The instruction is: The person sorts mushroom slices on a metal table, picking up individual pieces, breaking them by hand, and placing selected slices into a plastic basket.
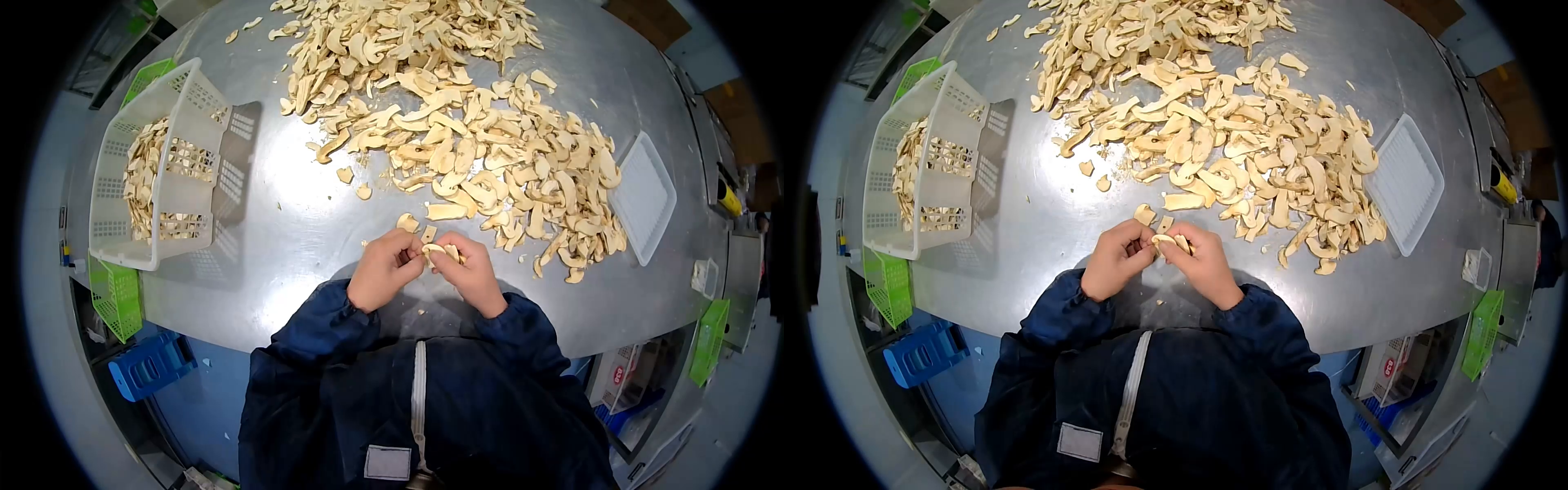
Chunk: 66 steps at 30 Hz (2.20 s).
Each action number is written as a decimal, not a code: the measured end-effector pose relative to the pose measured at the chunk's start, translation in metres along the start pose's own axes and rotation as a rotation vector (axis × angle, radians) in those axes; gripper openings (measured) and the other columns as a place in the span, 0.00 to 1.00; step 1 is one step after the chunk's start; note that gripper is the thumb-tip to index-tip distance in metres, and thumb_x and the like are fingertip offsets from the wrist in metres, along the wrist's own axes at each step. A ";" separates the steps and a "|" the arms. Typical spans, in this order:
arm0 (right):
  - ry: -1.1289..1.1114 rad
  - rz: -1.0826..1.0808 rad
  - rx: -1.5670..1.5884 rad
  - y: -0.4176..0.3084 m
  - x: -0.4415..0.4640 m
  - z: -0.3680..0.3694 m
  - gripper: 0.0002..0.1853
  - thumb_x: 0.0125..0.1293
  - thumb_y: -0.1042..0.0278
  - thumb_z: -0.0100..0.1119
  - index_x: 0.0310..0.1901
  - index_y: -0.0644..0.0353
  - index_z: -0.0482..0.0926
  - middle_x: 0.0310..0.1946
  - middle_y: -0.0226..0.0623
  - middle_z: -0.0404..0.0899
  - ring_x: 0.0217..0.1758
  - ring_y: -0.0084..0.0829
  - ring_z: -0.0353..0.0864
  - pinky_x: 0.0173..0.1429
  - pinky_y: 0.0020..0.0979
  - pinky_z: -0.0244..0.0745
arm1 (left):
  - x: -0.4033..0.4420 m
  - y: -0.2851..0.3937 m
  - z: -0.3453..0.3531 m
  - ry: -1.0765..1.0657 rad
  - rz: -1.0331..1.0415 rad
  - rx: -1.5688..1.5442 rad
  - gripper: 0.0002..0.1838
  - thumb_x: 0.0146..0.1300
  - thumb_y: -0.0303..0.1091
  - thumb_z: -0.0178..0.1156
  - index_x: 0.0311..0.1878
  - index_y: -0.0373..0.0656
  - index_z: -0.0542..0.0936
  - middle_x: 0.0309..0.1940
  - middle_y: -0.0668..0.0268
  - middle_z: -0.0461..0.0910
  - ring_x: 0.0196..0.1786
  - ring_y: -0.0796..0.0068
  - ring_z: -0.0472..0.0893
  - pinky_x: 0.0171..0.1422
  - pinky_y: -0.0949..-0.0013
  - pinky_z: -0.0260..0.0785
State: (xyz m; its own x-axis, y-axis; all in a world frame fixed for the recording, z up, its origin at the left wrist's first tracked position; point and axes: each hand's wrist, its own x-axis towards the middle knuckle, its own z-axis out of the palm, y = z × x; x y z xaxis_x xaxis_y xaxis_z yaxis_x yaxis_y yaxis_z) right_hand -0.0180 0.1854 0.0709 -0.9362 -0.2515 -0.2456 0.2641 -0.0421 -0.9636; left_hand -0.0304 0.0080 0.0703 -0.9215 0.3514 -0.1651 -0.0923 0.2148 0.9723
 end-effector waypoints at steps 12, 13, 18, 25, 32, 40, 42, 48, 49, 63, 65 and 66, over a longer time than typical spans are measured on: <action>-0.036 0.201 0.609 0.015 0.004 -0.006 0.08 0.67 0.67 0.54 0.41 0.64 0.74 0.28 0.35 0.75 0.22 0.18 0.71 0.18 0.18 0.57 | 0.005 -0.005 -0.014 -0.172 -0.305 -0.335 0.06 0.65 0.33 0.56 0.34 0.42 0.74 0.25 0.77 0.70 0.26 0.89 0.65 0.29 0.82 0.56; -0.031 0.189 0.609 0.016 0.004 -0.007 0.09 0.67 0.67 0.54 0.41 0.64 0.74 0.29 0.35 0.75 0.23 0.19 0.72 0.19 0.18 0.57 | 0.004 0.003 -0.009 -0.176 -0.253 -0.309 0.05 0.65 0.33 0.55 0.36 0.42 0.74 0.24 0.77 0.70 0.24 0.90 0.64 0.26 0.82 0.54; 0.113 0.129 0.429 0.017 0.000 -0.002 0.09 0.67 0.68 0.56 0.43 0.64 0.75 0.28 0.33 0.75 0.25 0.17 0.71 0.20 0.19 0.58 | 0.000 0.000 0.000 -0.207 -0.147 -0.263 0.04 0.63 0.29 0.58 0.38 0.42 0.73 0.28 0.77 0.70 0.30 0.90 0.67 0.33 0.84 0.59; 0.138 0.011 0.201 0.017 -0.003 0.004 0.07 0.66 0.69 0.55 0.39 0.65 0.78 0.27 0.32 0.77 0.21 0.14 0.67 0.25 0.17 0.62 | 0.000 -0.014 0.010 -0.089 -0.135 -0.340 0.05 0.63 0.29 0.58 0.38 0.40 0.73 0.30 0.73 0.73 0.33 0.87 0.70 0.37 0.82 0.62; 0.311 -0.334 -0.125 -0.032 -0.025 0.018 0.08 0.65 0.71 0.53 0.41 0.64 0.79 0.31 0.35 0.80 0.24 0.23 0.76 0.31 0.24 0.72 | -0.007 0.015 0.017 -0.235 -0.501 -1.291 0.23 0.71 0.51 0.42 0.54 0.41 0.71 0.49 0.62 0.75 0.53 0.71 0.75 0.55 0.66 0.68; 0.289 -0.569 -0.642 -0.035 -0.006 -0.012 0.11 0.55 0.72 0.61 0.40 0.62 0.80 0.33 0.42 0.79 0.33 0.37 0.79 0.36 0.29 0.73 | -0.035 -0.003 0.018 -0.194 -0.821 -1.659 0.16 0.70 0.43 0.47 0.51 0.43 0.76 0.47 0.63 0.78 0.51 0.65 0.78 0.54 0.62 0.72; 0.481 -0.412 -0.713 -0.029 0.012 -0.035 0.12 0.55 0.71 0.62 0.42 0.63 0.79 0.31 0.42 0.78 0.27 0.35 0.78 0.32 0.29 0.72 | -0.038 -0.021 0.019 -0.268 -0.844 -1.712 0.14 0.67 0.36 0.50 0.49 0.39 0.76 0.46 0.61 0.79 0.50 0.66 0.78 0.51 0.65 0.73; 0.458 -0.345 -1.254 -0.021 0.031 -0.053 0.15 0.57 0.64 0.60 0.47 0.56 0.76 0.29 0.37 0.77 0.28 0.40 0.79 0.30 0.36 0.72 | -0.025 -0.046 0.006 -0.452 -0.804 -1.677 0.20 0.65 0.31 0.47 0.59 0.36 0.69 0.58 0.53 0.70 0.58 0.61 0.72 0.61 0.62 0.68; 0.450 -0.327 -1.280 -0.022 0.031 -0.052 0.15 0.57 0.64 0.60 0.46 0.56 0.76 0.29 0.37 0.77 0.29 0.41 0.79 0.30 0.36 0.72 | -0.020 -0.034 0.000 -0.446 -0.830 -1.632 0.21 0.65 0.31 0.47 0.61 0.37 0.67 0.60 0.53 0.68 0.61 0.61 0.70 0.62 0.62 0.67; 0.562 -0.154 -1.002 -0.030 0.007 -0.055 0.11 0.57 0.70 0.57 0.43 0.60 0.79 0.26 0.40 0.77 0.27 0.34 0.77 0.32 0.31 0.71 | -0.015 -0.039 -0.018 -0.726 -0.749 -1.567 0.25 0.65 0.28 0.49 0.65 0.33 0.59 0.68 0.47 0.55 0.71 0.54 0.57 0.65 0.62 0.67; 0.487 -0.167 -1.175 -0.020 0.007 -0.039 0.15 0.57 0.68 0.58 0.48 0.54 0.77 0.34 0.40 0.77 0.35 0.42 0.77 0.37 0.36 0.73 | -0.015 -0.038 -0.017 -0.680 -0.746 -1.607 0.24 0.66 0.29 0.50 0.64 0.35 0.61 0.68 0.48 0.56 0.70 0.54 0.59 0.63 0.62 0.69; 0.508 -0.182 -1.193 -0.017 0.009 -0.037 0.15 0.57 0.68 0.58 0.47 0.54 0.77 0.35 0.40 0.77 0.36 0.42 0.77 0.37 0.36 0.73 | -0.015 -0.037 -0.017 -0.656 -0.743 -1.626 0.24 0.66 0.29 0.50 0.64 0.35 0.61 0.67 0.49 0.57 0.70 0.54 0.60 0.62 0.62 0.70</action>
State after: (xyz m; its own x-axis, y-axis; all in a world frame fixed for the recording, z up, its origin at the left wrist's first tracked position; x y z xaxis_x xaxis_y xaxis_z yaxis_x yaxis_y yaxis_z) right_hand -0.0397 0.2191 0.0808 -0.9880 0.0687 0.1382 0.0039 0.9063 -0.4226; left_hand -0.0196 -0.0213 0.0394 -0.3029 0.9292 -0.2116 -0.9208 -0.3426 -0.1862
